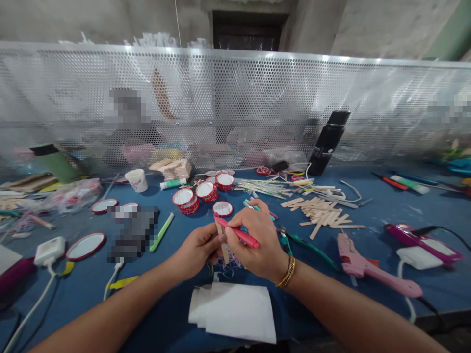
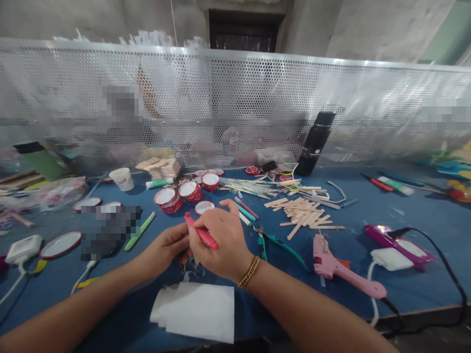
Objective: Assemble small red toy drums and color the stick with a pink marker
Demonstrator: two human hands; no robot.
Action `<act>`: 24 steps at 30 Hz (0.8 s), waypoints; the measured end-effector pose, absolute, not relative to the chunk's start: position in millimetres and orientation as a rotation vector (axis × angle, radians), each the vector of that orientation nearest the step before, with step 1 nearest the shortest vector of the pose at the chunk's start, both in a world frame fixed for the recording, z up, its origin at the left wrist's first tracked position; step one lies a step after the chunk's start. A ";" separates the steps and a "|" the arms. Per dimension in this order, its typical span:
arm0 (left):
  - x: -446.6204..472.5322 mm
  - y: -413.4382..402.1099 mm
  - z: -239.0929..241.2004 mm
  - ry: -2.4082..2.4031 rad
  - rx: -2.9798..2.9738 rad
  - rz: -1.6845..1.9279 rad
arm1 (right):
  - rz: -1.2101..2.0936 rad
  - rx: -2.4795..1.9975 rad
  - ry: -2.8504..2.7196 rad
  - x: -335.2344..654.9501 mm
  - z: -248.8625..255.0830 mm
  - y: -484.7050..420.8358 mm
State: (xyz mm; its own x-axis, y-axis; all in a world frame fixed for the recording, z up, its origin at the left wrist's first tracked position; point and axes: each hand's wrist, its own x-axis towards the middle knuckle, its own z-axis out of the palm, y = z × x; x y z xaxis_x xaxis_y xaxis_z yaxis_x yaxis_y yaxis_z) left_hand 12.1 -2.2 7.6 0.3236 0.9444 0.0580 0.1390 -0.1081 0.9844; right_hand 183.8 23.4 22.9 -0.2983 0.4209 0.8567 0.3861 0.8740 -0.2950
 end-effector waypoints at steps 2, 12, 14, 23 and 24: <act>11.4 -2.1 6.5 1.045 1.539 0.940 | 0.042 -0.611 -1.920 183.3 22.9 23.1; 12.0 -1.1 7.9 1.063 1.568 0.929 | 0.034 -0.626 -1.874 185.1 25.7 24.7; 12.8 -1.5 9.7 1.066 1.551 0.930 | 0.037 -0.639 -1.877 185.4 25.9 25.0; 11.8 -2.2 9.0 1.053 1.575 0.933 | 0.039 -0.606 -1.879 185.0 25.2 22.4; 11.7 -2.3 8.7 1.052 1.578 0.931 | 0.036 -0.600 -1.886 184.7 24.8 22.1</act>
State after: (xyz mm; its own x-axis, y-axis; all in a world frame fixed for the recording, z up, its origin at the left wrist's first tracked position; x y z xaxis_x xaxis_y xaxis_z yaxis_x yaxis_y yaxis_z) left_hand 11.7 -2.3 8.7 0.3301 0.9412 0.0721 0.1862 -0.1398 0.9725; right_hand 184.7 22.1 24.8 -0.2691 0.4204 0.8665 0.3872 0.8710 -0.3024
